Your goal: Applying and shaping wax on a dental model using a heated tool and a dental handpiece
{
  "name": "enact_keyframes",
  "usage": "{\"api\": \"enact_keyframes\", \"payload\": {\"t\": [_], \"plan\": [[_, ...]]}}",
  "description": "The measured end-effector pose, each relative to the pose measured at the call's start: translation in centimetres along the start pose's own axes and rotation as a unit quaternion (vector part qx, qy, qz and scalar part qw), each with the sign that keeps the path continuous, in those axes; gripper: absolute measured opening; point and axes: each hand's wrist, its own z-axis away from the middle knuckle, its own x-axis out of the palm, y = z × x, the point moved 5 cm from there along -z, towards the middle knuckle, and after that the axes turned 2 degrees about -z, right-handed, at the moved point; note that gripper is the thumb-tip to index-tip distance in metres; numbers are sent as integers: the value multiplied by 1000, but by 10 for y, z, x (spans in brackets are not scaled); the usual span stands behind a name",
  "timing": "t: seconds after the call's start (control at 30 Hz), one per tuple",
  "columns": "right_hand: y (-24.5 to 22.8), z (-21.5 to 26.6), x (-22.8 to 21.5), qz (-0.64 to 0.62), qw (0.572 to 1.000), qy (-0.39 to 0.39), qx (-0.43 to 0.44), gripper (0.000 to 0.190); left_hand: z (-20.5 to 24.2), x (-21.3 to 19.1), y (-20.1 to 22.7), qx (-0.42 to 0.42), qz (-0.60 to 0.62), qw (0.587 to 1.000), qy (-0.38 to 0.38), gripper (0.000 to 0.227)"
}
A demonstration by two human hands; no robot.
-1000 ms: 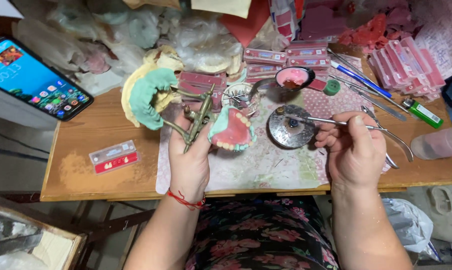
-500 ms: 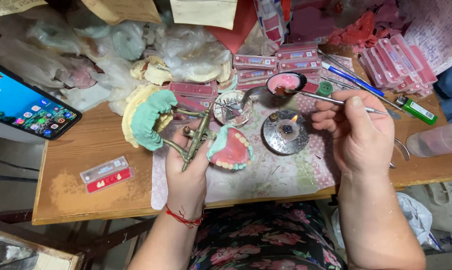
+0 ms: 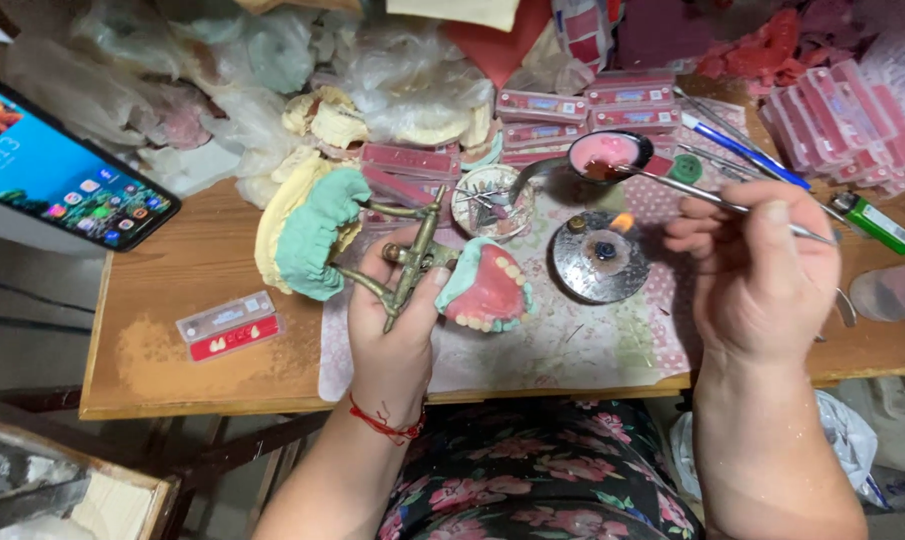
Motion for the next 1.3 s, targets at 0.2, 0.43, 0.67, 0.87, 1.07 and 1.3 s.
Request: {"api": "enact_keyframes", "payload": {"t": [0.2,0.43,0.67,0.87,1.07,1.3], "plan": [[-2,38,2,-48,997,44,-40,29,-1,-1,3,12,-18,1000,-1,37],[-1,75,28,-37,992,-106,-61,24,-1,-1,2,16,-19,1000,-12,36],[-1,89,25,8,991,-106,-77,23,0,0,4,-2,-3,1000,1,34],[-12,95,33,65,980,-145,-119,25,0,-1,5,11,-10,1000,-8,34],[-25,98,42,138,968,-152,-145,24,-1,-1,4,7,-13,1000,-8,33],[-33,99,43,221,947,-166,-162,23,-1,-3,0,5,-5,1000,-1,34]]}}
